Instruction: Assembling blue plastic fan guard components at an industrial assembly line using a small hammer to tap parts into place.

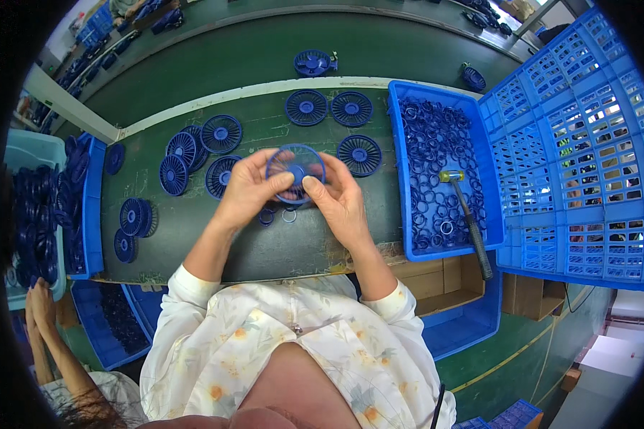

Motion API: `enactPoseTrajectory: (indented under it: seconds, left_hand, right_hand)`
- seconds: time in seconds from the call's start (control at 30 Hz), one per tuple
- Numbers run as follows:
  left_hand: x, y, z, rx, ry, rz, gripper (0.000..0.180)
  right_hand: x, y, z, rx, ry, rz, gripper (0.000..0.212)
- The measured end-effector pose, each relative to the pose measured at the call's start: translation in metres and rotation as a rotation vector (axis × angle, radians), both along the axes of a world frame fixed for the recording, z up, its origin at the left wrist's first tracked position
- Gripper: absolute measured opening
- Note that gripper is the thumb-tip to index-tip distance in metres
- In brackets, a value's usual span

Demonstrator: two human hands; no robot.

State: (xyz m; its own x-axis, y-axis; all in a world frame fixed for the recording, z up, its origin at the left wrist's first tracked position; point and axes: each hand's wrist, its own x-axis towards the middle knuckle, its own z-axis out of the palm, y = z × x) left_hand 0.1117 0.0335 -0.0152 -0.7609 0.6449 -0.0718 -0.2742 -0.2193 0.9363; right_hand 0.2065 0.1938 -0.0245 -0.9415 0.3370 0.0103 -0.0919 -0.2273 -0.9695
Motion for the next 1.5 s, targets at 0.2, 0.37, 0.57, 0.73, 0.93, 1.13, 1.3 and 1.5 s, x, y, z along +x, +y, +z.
enactPoseTrajectory:
  seconds: [0.2,0.37,0.57,0.73,0.93,1.13,1.3,1.5]
  left_hand:
    - [0.017,-0.006,-0.002,-0.032,0.094,-0.035,0.043]
    - [0.023,-0.005,0.001,-0.03,0.174,0.011,0.043]
    - [0.012,0.004,0.006,-0.022,0.265,0.137,0.037]
    - [-0.021,0.001,0.0,-0.351,0.6,0.445,0.027]
    - [-0.026,0.02,-0.038,-0.726,1.259,0.217,0.034]
    - [-0.033,0.021,-0.039,-0.763,1.296,0.063,0.044]
    - [-0.069,-0.019,-0.004,-1.06,1.175,0.435,0.053]
    - [-0.097,-0.055,-0.007,-1.37,0.988,0.329,0.054]
  right_hand:
    - [0.0,0.004,0.0,-0.038,-0.12,0.184,0.026]
    - [-0.007,0.008,0.003,0.049,-0.087,0.221,0.021]
    - [-0.021,0.014,0.015,0.24,-0.048,0.102,0.025]
    - [0.004,0.018,-0.008,0.853,0.086,-0.108,0.023]
    - [0.016,-0.001,-0.04,1.028,0.133,0.02,0.018]
    - [0.015,0.003,-0.04,0.963,0.173,0.034,0.014]
    - [0.016,0.007,-0.036,0.889,0.108,0.061,0.013]
    - [0.016,0.002,-0.032,0.511,-0.027,0.113,0.007]
